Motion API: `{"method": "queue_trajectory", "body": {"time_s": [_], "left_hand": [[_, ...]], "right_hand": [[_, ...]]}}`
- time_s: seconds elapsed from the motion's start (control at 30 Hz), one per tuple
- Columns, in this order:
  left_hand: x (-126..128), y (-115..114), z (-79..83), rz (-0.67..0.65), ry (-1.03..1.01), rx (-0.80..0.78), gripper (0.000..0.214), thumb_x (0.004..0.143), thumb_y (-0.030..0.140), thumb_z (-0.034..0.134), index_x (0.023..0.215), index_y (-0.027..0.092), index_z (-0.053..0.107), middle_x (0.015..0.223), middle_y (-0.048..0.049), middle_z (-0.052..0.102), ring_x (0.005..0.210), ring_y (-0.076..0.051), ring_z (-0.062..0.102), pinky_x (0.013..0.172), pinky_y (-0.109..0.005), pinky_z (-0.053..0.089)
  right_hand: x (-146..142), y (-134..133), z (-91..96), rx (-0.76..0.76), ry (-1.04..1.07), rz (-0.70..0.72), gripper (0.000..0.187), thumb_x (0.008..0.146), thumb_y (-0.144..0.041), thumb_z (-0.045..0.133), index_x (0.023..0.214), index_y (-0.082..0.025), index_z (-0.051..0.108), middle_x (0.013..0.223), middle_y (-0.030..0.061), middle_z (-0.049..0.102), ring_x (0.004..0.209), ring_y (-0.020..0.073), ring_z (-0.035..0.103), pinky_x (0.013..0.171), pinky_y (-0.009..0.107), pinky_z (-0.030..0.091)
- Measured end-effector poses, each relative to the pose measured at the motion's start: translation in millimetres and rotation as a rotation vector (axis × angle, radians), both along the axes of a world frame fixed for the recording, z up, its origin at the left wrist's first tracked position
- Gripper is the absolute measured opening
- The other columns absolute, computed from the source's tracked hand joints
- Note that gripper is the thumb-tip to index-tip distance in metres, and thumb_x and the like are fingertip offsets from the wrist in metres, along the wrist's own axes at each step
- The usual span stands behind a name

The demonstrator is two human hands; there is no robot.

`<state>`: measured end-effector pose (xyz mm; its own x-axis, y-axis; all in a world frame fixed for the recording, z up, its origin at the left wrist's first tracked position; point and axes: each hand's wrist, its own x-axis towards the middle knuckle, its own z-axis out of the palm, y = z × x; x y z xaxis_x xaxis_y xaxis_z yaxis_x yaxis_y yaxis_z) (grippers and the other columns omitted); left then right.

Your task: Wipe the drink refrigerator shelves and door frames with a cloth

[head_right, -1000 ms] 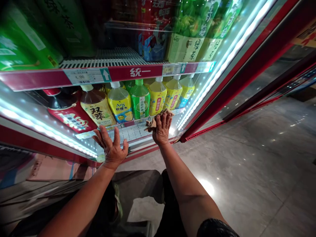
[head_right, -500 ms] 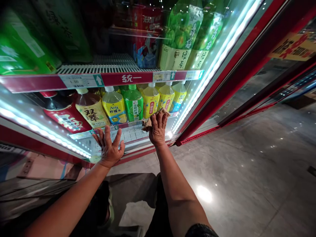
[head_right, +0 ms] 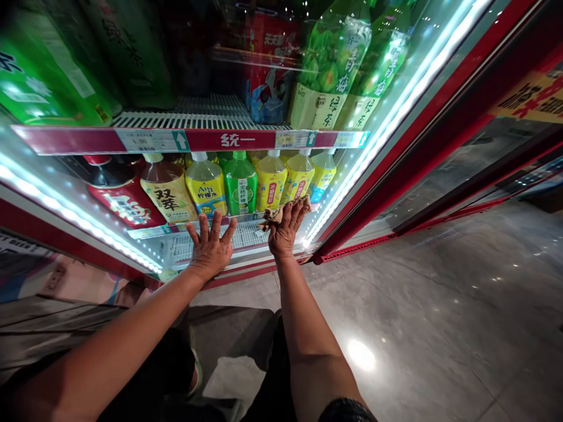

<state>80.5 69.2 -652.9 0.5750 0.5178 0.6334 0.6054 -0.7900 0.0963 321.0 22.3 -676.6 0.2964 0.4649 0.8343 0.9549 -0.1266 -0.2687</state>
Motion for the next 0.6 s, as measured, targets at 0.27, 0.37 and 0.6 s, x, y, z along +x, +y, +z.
{"method": "queue_trajectory", "body": {"time_s": [0.27, 0.37, 0.6], "left_hand": [[1, 8, -4.6, 0.004, 0.021, 0.094, 0.1, 0.084, 0.011, 0.066, 0.161, 0.044, 0.012, 0.172, -0.0002, -0.006, 0.15, -0.029, -0.03, 0.115, -0.069, -0.022], [3, 9, -6.1, 0.018, 0.035, 0.092, 0.104, 0.081, 0.01, 0.069, 0.161, 0.045, 0.011, 0.171, 0.0018, -0.01, 0.149, -0.03, -0.032, 0.114, -0.068, -0.024], [3, 10, -6.6, 0.012, 0.041, 0.128, 0.105, 0.083, 0.017, 0.07, 0.162, 0.045, 0.009, 0.169, 0.0038, -0.021, 0.147, -0.03, -0.035, 0.111, -0.064, -0.03]], "right_hand": [[4, -4, -7.3, 0.074, 0.09, -0.147, 0.074, 0.099, -0.022, 0.024, 0.166, -0.012, -0.005, 0.175, 0.0141, -0.006, 0.162, 0.0234, -0.013, 0.126, 0.063, 0.02], [10, -8, -0.2, 0.044, 0.088, -0.096, 0.074, 0.101, -0.027, 0.029, 0.167, -0.011, 0.001, 0.174, 0.0171, 0.007, 0.163, 0.0303, 0.002, 0.126, 0.062, 0.023], [52, -7, -24.0, 0.029, 0.124, -0.121, 0.069, 0.099, -0.017, 0.012, 0.166, -0.008, -0.001, 0.171, 0.0186, 0.023, 0.161, 0.0251, 0.019, 0.124, 0.055, 0.034]]}}
